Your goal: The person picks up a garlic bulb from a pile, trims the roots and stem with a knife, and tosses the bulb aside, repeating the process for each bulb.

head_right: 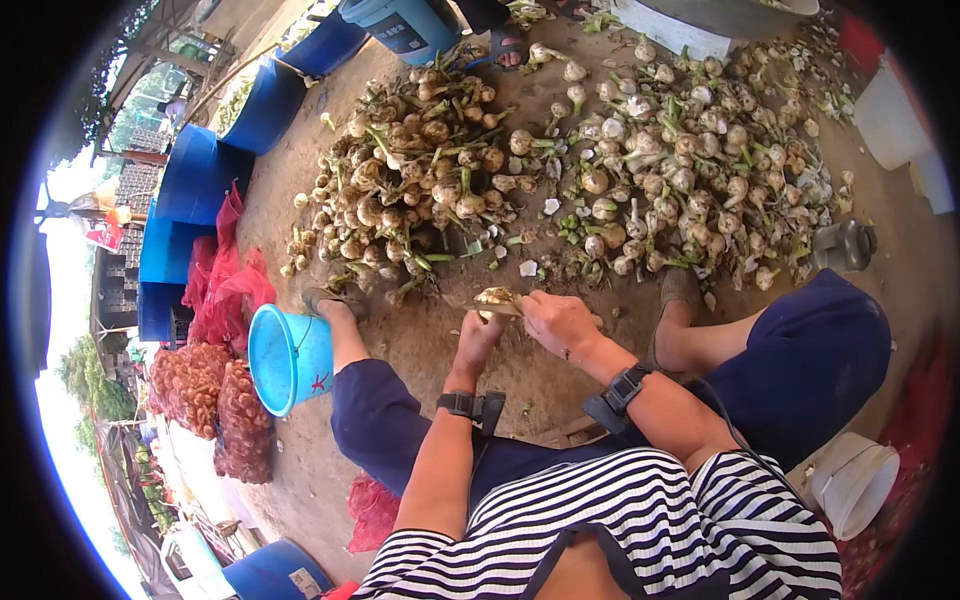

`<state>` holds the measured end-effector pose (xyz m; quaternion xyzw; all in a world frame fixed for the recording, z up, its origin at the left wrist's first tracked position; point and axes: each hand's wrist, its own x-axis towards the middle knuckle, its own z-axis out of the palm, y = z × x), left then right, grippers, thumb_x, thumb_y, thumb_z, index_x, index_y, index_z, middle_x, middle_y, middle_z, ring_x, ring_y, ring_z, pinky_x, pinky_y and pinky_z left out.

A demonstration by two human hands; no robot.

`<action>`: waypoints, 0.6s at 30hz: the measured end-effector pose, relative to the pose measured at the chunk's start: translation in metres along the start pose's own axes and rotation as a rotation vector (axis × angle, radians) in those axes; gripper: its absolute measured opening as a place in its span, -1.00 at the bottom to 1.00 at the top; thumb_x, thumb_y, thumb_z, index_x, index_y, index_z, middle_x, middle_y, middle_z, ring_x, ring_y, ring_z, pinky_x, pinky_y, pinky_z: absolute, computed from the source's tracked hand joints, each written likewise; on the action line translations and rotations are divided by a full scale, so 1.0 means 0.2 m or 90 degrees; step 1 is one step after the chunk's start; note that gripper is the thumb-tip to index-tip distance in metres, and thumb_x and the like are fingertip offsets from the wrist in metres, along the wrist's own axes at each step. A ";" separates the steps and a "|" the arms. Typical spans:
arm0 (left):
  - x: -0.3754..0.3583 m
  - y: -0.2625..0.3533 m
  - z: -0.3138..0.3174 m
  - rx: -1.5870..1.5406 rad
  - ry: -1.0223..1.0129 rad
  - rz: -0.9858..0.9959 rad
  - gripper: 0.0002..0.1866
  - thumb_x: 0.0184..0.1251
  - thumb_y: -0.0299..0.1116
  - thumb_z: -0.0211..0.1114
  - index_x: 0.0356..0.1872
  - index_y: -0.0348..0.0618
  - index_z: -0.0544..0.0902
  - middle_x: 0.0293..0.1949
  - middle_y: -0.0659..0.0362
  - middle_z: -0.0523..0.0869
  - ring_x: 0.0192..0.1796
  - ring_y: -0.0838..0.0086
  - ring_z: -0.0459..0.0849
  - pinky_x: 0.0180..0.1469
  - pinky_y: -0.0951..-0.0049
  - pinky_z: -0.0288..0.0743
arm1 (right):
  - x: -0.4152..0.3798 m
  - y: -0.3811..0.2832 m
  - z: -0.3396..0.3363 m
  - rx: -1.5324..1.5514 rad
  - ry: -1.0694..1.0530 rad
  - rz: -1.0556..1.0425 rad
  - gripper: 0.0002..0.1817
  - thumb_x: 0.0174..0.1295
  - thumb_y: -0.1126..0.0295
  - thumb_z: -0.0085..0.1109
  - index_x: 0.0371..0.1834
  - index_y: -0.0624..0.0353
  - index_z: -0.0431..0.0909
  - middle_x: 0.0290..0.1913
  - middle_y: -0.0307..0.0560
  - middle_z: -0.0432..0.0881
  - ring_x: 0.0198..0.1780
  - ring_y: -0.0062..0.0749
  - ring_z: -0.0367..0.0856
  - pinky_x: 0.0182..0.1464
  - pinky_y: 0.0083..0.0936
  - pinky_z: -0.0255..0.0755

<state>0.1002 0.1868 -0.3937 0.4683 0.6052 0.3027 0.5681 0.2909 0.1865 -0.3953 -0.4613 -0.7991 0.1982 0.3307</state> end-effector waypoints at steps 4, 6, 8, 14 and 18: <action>-0.11 0.05 0.04 0.043 0.008 0.076 -0.58 0.30 -0.13 0.33 -0.01 -0.28 0.63 -0.14 0.19 0.70 -0.15 0.50 0.60 -0.09 0.41 0.49 | -0.05 -0.05 -0.03 -0.001 0.028 -0.013 -0.83 0.15 0.39 0.24 -0.24 0.11 0.48 -0.40 -0.10 0.51 -0.38 -0.18 0.64 -0.38 -0.32 0.53; -0.16 0.06 0.06 0.017 0.028 0.087 -0.56 0.31 -0.11 0.33 0.02 -0.28 0.62 -0.18 0.22 0.68 -0.18 0.54 0.57 -0.14 0.45 0.47 | -0.07 -0.04 -0.02 -0.008 0.045 -0.023 -0.85 0.17 0.40 0.22 -0.24 0.11 0.49 -0.40 -0.11 0.50 -0.37 -0.19 0.65 -0.38 -0.33 0.54; -0.23 0.14 0.11 -0.030 0.042 0.095 -0.52 0.31 -0.06 0.34 0.03 -0.28 0.60 -0.25 0.30 0.64 -0.27 0.63 0.51 -0.23 0.54 0.42 | -0.11 0.03 0.04 -0.050 0.047 0.009 -0.86 0.20 0.39 0.17 -0.21 0.14 0.49 -0.36 -0.08 0.54 -0.36 -0.12 0.65 -0.36 -0.27 0.54; -0.36 0.37 0.18 0.009 -0.025 0.313 -0.15 -0.10 -0.13 0.63 0.26 -0.25 0.47 -0.03 0.15 0.63 0.12 0.36 0.54 0.20 0.35 0.42 | -0.23 0.33 -0.01 -0.015 -0.124 0.484 -0.76 0.25 0.29 0.09 -0.20 0.26 0.46 -0.25 0.20 0.65 -0.24 0.15 0.63 -0.15 -0.02 0.49; -0.32 0.28 -0.01 0.109 0.052 0.235 -0.12 -0.12 -0.26 0.64 0.32 -0.19 0.42 -0.03 0.12 0.60 0.11 0.31 0.58 0.19 0.38 0.47 | -0.14 0.17 -0.04 0.043 -0.106 0.379 -0.72 0.26 0.28 0.11 -0.12 0.26 0.47 -0.33 0.21 0.63 -0.21 0.17 0.63 -0.15 -0.03 0.46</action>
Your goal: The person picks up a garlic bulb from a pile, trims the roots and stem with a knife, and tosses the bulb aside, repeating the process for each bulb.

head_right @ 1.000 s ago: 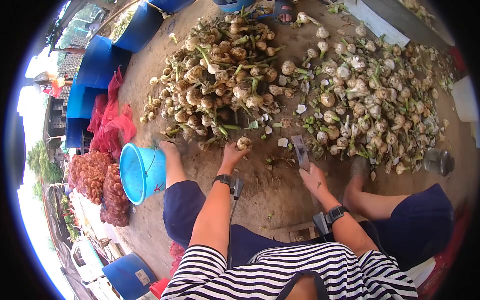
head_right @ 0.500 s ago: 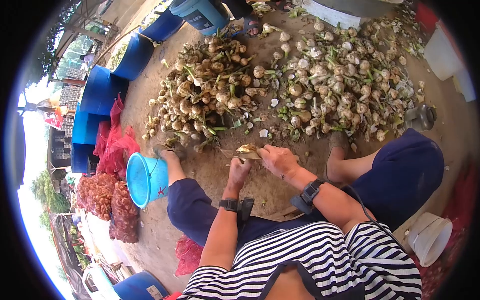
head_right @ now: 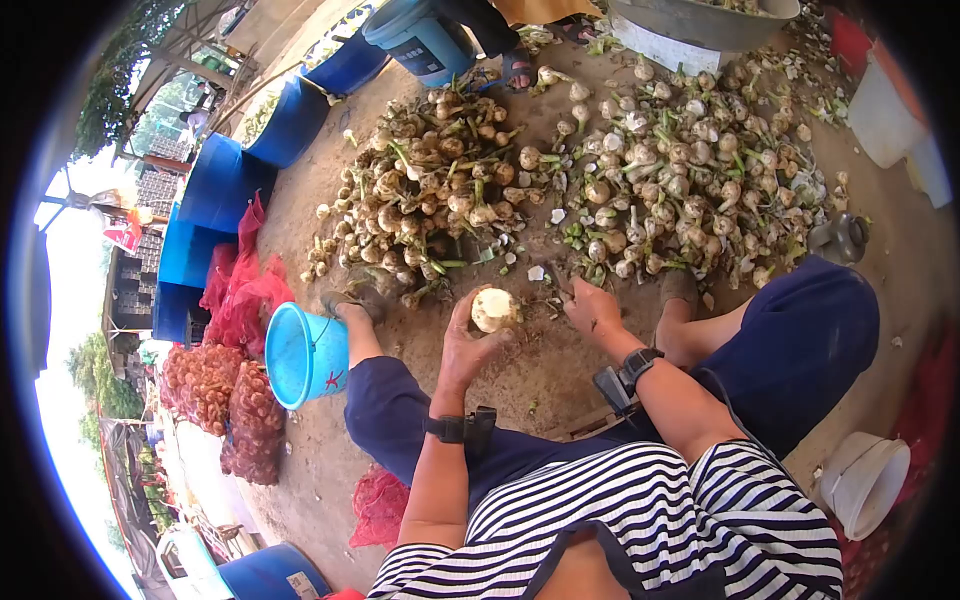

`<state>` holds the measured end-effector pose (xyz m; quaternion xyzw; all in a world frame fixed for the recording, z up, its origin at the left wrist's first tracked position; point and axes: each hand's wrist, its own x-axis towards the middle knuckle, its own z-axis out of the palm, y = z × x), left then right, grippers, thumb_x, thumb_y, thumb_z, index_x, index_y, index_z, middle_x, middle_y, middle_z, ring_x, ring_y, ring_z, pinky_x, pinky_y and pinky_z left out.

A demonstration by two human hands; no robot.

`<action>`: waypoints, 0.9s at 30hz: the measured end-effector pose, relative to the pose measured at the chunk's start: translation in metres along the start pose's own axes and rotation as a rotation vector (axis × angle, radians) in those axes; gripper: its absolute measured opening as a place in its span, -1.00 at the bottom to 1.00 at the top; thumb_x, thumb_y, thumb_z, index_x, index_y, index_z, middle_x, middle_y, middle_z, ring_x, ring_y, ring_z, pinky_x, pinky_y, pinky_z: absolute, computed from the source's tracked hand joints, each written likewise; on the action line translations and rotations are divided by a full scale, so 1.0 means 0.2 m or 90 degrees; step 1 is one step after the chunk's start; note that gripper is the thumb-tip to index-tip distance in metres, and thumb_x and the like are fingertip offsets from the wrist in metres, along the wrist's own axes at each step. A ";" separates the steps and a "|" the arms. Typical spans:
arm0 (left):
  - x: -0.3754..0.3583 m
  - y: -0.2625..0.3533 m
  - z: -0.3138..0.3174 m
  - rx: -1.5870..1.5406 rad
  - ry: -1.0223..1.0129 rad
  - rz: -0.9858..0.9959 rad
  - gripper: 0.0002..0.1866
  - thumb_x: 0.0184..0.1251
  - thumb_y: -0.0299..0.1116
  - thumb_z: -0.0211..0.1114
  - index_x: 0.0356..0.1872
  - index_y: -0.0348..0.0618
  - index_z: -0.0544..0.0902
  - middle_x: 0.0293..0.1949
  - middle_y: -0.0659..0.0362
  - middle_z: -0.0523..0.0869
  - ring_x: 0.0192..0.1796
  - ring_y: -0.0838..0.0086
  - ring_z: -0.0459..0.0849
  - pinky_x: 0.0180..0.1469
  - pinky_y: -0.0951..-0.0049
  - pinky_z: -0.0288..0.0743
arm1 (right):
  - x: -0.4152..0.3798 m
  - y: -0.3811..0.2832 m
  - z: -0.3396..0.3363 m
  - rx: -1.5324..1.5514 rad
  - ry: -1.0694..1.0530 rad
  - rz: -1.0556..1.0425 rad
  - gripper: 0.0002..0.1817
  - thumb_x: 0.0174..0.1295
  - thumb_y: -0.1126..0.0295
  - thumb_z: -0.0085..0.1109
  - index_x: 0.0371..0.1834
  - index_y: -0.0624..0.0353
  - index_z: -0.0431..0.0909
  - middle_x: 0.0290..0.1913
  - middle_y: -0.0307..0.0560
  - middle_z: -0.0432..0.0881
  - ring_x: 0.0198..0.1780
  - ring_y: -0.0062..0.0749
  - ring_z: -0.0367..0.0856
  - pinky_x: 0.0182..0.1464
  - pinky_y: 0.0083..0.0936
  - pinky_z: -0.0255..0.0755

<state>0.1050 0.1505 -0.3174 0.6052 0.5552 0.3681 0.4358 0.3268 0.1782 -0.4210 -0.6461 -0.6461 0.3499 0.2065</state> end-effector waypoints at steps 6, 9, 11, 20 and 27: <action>-0.06 -0.21 0.07 -0.622 0.207 -0.204 -0.48 0.24 -0.43 0.39 0.19 -0.07 0.38 -0.04 0.13 0.60 -0.02 0.27 0.66 0.07 0.34 0.60 | -0.01 -0.40 -0.15 0.105 0.161 -0.242 -0.81 0.21 0.34 0.19 -0.20 0.18 0.52 -0.36 0.08 0.63 -0.37 0.05 0.64 -0.36 -0.19 0.51; -0.04 -0.28 0.13 -0.741 0.230 -0.210 -0.59 0.31 -0.40 0.33 0.13 -0.05 0.41 -0.04 0.09 0.61 -0.07 0.28 0.68 -0.05 0.31 0.66 | -0.03 -0.47 -0.18 0.104 0.178 -0.296 -0.84 0.20 0.38 0.19 -0.21 0.18 0.52 -0.37 0.09 0.62 -0.38 0.06 0.64 -0.37 -0.23 0.51; -0.03 -0.22 0.14 -0.787 0.179 -0.175 -0.60 0.34 -0.38 0.31 0.11 -0.08 0.37 -0.06 0.03 0.60 -0.09 0.29 0.69 -0.10 0.31 0.68 | 0.01 -0.28 -0.04 -0.007 0.112 -0.264 -0.83 0.20 0.38 0.18 -0.21 0.21 0.52 -0.37 0.11 0.62 -0.36 0.08 0.63 -0.33 -0.19 0.52; 0.97 0.41 -0.05 -0.401 -0.009 0.119 -0.31 0.49 -0.19 0.18 0.46 -0.20 0.06 0.29 -0.09 0.41 0.32 0.20 0.46 0.35 0.24 0.38 | 0.04 0.12 0.24 0.047 -0.245 0.211 -0.65 0.28 0.24 0.08 -0.10 0.36 0.48 -0.36 0.14 0.62 -0.32 -0.03 0.63 -0.22 -0.15 0.47; 1.23 0.05 0.01 -0.003 0.331 0.123 -0.12 0.18 -0.39 0.38 0.47 -0.33 0.09 0.33 -0.15 0.32 0.21 0.15 0.48 0.31 0.17 0.37 | 0.12 0.19 0.26 0.177 -0.190 0.276 -0.66 0.26 0.25 0.12 -0.10 0.34 0.50 -0.42 0.07 0.63 -0.49 -0.22 0.63 -0.38 -0.27 0.47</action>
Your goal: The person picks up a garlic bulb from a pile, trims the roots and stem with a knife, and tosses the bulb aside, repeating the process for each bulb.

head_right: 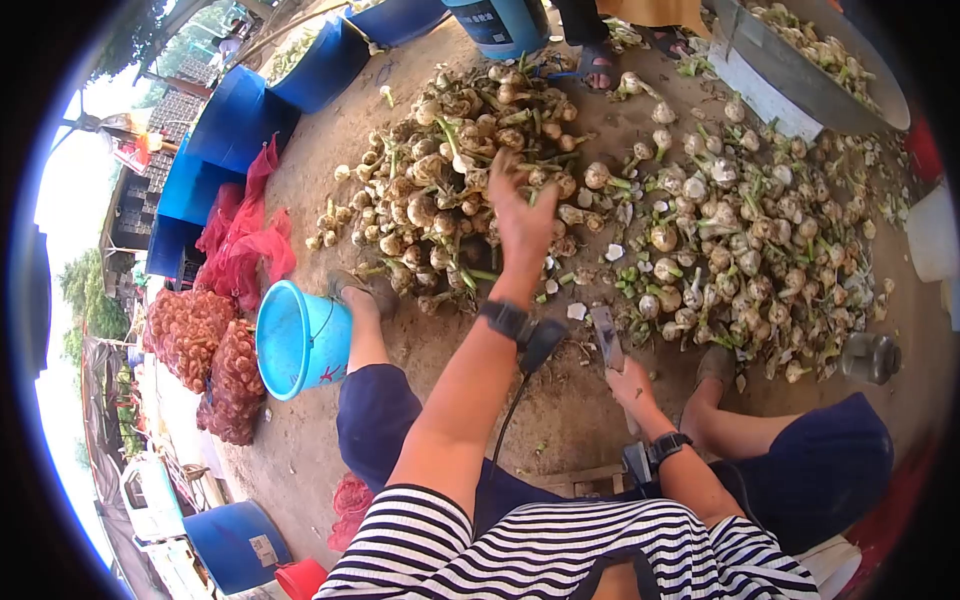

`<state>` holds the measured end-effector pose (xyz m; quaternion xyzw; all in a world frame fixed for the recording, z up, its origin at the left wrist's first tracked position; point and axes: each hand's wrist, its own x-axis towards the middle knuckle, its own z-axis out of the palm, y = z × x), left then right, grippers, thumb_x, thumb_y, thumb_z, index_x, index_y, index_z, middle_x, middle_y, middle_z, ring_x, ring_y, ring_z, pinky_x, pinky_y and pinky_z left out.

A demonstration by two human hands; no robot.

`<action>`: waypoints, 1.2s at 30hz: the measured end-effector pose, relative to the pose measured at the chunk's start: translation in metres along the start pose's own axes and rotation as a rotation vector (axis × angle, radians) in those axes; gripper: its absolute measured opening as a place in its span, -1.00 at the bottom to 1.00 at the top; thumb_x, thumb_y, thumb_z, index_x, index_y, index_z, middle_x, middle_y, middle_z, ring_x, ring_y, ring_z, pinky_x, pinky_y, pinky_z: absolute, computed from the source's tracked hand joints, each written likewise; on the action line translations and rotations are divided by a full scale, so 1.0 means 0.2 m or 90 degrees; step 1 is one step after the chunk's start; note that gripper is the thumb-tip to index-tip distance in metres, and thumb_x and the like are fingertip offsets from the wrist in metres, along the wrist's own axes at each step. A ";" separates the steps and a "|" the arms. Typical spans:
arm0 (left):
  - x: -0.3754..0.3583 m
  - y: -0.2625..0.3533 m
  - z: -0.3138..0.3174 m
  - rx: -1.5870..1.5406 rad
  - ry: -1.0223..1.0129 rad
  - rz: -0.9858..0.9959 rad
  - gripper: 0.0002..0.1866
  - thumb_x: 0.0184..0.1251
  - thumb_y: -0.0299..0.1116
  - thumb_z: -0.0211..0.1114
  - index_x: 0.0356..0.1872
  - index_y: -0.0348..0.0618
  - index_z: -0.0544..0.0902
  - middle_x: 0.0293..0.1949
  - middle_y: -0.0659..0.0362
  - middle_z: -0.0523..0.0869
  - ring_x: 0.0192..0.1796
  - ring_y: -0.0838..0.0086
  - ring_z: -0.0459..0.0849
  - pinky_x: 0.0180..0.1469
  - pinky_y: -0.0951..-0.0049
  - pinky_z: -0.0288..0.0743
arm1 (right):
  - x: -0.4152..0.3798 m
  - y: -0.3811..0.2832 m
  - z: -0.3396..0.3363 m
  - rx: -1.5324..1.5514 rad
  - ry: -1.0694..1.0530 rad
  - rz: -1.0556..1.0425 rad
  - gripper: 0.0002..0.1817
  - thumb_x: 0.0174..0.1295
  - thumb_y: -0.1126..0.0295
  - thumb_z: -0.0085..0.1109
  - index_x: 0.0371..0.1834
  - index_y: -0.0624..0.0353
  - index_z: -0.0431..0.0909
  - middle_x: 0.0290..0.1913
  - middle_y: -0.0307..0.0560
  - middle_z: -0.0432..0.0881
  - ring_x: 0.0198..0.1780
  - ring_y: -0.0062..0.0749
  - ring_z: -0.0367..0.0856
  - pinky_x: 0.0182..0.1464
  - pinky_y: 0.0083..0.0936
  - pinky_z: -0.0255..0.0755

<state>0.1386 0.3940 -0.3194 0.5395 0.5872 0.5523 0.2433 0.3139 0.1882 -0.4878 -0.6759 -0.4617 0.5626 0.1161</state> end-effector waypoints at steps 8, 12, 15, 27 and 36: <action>-0.42 -1.37 -0.62 0.225 0.216 -0.574 -0.31 0.26 -0.47 0.30 0.36 -0.48 0.21 0.23 -0.33 0.38 0.26 -0.14 0.43 0.30 0.07 0.35 | 0.09 0.04 0.00 0.056 0.020 0.086 -0.68 0.22 0.29 0.20 -0.10 0.34 0.53 -0.43 -0.02 0.63 -0.49 -0.36 0.62 -0.39 -0.35 0.46; -0.18 -1.40 -0.51 0.217 0.323 -0.630 -0.30 0.31 -0.28 0.30 0.33 -0.50 0.23 0.24 -0.36 0.37 0.29 -0.21 0.36 0.28 0.00 0.34 | 0.13 0.07 0.04 0.073 0.043 0.067 -0.68 0.22 0.28 0.20 -0.13 0.34 0.52 -0.44 -0.03 0.62 -0.49 -0.39 0.61 -0.40 -0.36 0.45; -0.17 -1.43 -0.53 0.215 0.268 -0.653 -0.23 0.21 -0.30 0.38 0.36 -0.42 0.21 0.24 -0.28 0.40 0.28 -0.13 0.41 0.23 0.04 0.38 | 0.13 0.11 0.06 0.088 0.060 0.022 -0.69 0.23 0.28 0.19 -0.14 0.34 0.52 -0.44 -0.02 0.61 -0.50 -0.39 0.60 -0.40 -0.35 0.44; -0.83 -0.69 -0.42 -0.063 -0.308 -0.458 -0.29 0.23 -0.39 0.37 0.39 -0.20 0.25 0.17 0.12 0.56 0.20 0.34 0.54 0.24 0.33 0.40 | -0.04 -0.20 -0.01 -0.066 0.138 -0.251 -0.75 0.26 0.28 0.17 -0.15 0.25 0.53 -0.39 0.07 0.66 -0.44 -0.15 0.67 -0.33 -0.26 0.50; -1.05 -0.21 -0.51 -0.190 -0.293 -0.428 -0.44 0.20 -0.06 0.45 0.09 -0.24 0.53 -0.08 0.20 0.67 -0.10 0.53 0.60 -0.09 0.48 0.49 | -0.36 -0.39 -0.03 -0.229 0.250 -0.654 -0.82 0.14 0.39 0.26 -0.20 0.11 0.53 -0.40 -0.13 0.54 -0.38 -0.16 0.65 -0.35 -0.31 0.55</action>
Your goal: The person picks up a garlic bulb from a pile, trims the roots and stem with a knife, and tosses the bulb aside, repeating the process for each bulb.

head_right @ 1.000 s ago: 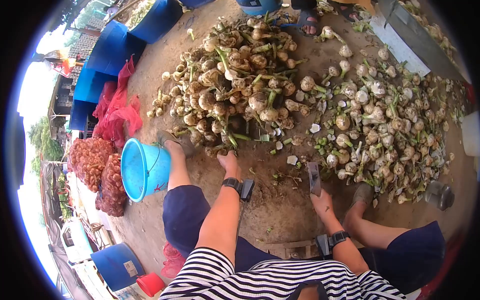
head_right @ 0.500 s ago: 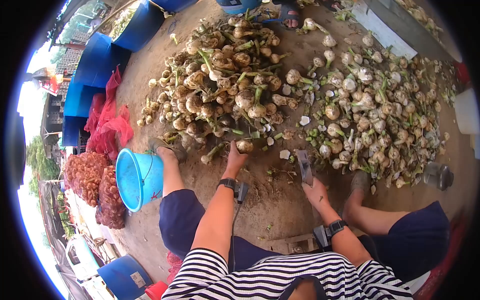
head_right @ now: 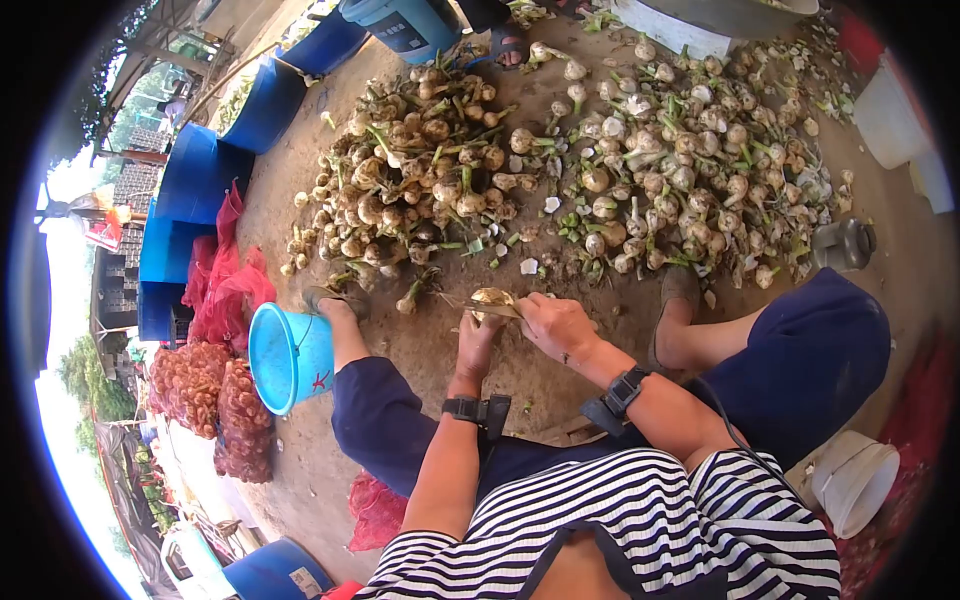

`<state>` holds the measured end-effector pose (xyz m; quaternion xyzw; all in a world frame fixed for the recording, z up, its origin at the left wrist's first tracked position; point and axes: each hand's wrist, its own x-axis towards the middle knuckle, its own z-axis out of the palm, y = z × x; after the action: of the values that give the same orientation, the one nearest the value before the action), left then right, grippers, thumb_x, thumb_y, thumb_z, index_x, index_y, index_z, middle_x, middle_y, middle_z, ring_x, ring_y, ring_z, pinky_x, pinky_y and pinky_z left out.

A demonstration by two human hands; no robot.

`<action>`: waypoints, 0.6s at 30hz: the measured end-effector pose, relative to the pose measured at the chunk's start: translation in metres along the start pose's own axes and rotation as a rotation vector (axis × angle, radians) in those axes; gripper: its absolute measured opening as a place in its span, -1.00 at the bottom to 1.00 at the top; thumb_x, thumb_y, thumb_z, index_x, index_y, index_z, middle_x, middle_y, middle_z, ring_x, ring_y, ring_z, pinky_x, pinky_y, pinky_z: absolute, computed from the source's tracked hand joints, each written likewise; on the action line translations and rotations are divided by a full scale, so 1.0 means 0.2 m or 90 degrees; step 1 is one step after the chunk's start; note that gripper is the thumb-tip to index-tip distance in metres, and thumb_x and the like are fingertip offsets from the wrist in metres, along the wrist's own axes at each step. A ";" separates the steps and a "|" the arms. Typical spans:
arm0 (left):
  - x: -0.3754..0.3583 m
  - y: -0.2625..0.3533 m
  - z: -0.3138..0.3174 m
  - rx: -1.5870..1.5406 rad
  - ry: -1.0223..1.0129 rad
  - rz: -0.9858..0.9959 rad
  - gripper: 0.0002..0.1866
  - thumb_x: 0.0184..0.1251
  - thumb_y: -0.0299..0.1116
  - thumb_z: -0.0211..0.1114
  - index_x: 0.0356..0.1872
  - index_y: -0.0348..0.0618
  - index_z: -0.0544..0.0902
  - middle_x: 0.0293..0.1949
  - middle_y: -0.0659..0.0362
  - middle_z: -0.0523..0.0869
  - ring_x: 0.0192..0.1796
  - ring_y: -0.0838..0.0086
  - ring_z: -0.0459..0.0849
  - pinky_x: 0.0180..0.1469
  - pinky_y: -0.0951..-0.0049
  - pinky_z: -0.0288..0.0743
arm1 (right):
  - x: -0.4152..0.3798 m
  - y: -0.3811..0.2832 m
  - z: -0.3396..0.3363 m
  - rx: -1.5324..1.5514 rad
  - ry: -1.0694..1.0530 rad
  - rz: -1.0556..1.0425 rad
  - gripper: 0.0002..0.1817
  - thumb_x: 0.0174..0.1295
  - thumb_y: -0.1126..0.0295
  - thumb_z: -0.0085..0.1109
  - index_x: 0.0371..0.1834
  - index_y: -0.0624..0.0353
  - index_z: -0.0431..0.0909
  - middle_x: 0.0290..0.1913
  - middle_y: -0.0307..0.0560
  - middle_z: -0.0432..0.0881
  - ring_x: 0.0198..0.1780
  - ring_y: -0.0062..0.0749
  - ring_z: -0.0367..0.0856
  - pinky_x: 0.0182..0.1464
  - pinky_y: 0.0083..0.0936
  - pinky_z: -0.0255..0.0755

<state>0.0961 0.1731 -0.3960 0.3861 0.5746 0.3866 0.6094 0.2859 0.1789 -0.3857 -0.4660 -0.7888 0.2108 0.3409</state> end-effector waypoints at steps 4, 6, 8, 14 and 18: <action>-0.07 0.02 0.04 0.030 0.036 0.067 -0.49 0.20 -0.03 0.45 -0.03 -0.26 0.60 -0.11 0.19 0.68 -0.11 0.53 0.59 -0.06 0.44 0.48 | -0.04 -0.02 -0.02 -0.010 0.010 -0.023 -0.72 0.04 0.41 0.32 -0.16 0.13 0.55 -0.35 -0.13 0.55 -0.35 -0.18 0.66 -0.31 -0.34 0.56; -0.11 0.04 0.05 0.027 0.045 0.070 -0.46 0.20 -0.03 0.45 0.01 -0.28 0.58 -0.10 0.18 0.67 -0.09 0.51 0.60 -0.03 0.42 0.48 | -0.05 -0.03 -0.03 -0.010 0.012 -0.022 -0.69 0.01 0.42 0.34 -0.14 0.14 0.55 -0.33 -0.12 0.57 -0.34 -0.17 0.66 -0.29 -0.34 0.56; -0.15 0.08 0.07 0.014 0.049 0.101 -0.45 0.22 -0.03 0.42 0.04 -0.28 0.57 -0.11 0.19 0.67 -0.12 0.54 0.59 -0.07 0.46 0.48 | -0.07 -0.02 -0.01 -0.015 0.020 -0.020 -0.68 0.00 0.42 0.34 -0.14 0.14 0.55 -0.32 -0.12 0.57 -0.34 -0.16 0.66 -0.29 -0.33 0.56; -0.21 0.06 0.18 -0.115 0.054 0.101 -0.44 0.23 -0.08 0.37 0.10 -0.30 0.52 -0.10 0.17 0.67 -0.13 0.53 0.62 -0.07 0.49 0.51 | -0.13 0.06 0.04 0.020 0.070 -0.031 -0.80 0.12 0.39 0.27 -0.21 0.11 0.52 -0.34 -0.10 0.57 -0.34 -0.12 0.66 -0.29 -0.31 0.57; -0.32 0.18 0.17 -0.113 -0.136 0.163 -0.05 -0.02 0.14 0.48 0.25 -0.44 0.42 0.07 0.08 0.63 0.05 0.43 0.64 0.16 0.40 0.50 | -0.29 0.42 0.14 -0.161 -0.263 0.288 -0.85 0.26 0.34 0.11 -0.28 0.19 0.47 -0.36 0.07 0.61 -0.30 0.02 0.65 -0.27 -0.13 0.54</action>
<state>0.1274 0.1278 -0.3352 0.4399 0.4164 0.4665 0.6446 0.3340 0.1677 -0.4781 -0.6158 -0.7375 0.2714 0.0578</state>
